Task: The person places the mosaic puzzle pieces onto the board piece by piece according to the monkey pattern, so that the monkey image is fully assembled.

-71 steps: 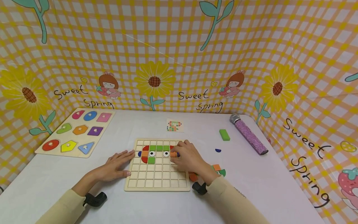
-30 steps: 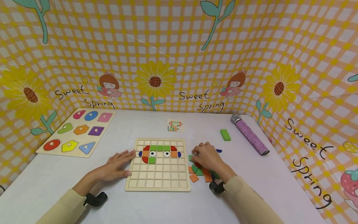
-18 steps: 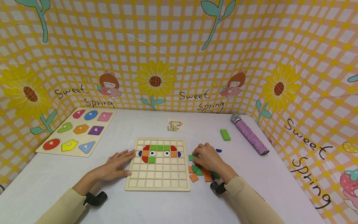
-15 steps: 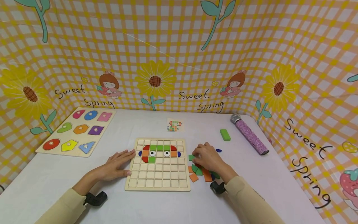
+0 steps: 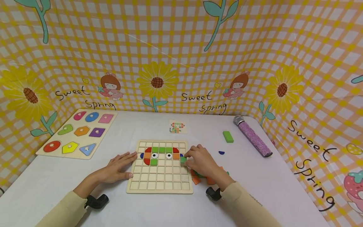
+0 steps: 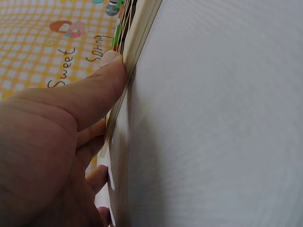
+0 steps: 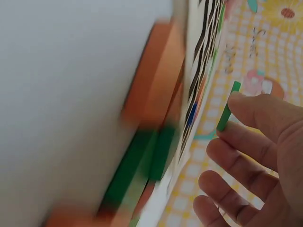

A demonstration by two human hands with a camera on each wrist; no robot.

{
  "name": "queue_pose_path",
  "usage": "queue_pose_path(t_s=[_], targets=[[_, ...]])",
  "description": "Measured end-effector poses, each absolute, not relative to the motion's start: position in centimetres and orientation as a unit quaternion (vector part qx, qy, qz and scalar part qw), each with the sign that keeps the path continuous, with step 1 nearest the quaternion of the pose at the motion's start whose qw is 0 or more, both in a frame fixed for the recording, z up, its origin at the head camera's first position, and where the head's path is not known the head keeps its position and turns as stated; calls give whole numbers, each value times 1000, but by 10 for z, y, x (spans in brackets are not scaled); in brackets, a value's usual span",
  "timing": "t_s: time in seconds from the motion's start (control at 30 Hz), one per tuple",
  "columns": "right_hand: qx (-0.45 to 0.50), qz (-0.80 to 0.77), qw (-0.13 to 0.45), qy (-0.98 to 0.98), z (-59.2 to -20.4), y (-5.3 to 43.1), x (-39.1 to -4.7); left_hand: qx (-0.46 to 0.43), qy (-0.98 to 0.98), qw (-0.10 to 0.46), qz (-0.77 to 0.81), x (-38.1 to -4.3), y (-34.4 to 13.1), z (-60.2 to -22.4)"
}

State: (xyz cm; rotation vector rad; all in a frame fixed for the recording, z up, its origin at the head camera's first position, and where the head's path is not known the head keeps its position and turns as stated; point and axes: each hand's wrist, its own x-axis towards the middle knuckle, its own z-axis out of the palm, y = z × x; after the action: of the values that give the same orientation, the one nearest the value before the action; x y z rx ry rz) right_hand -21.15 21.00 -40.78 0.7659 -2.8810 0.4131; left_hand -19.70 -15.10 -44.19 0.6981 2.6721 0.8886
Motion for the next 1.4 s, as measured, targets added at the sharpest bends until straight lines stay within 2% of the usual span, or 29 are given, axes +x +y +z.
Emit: queue_pose_path(t_s=[0.5, 1.4], targets=[[249, 139, 78, -955, -413, 157, -207, 244, 913, 117, 306, -197, -150, -445], [266, 93, 85, -956, -421, 155, -215, 246, 911, 116, 311, -196, -153, -443]])
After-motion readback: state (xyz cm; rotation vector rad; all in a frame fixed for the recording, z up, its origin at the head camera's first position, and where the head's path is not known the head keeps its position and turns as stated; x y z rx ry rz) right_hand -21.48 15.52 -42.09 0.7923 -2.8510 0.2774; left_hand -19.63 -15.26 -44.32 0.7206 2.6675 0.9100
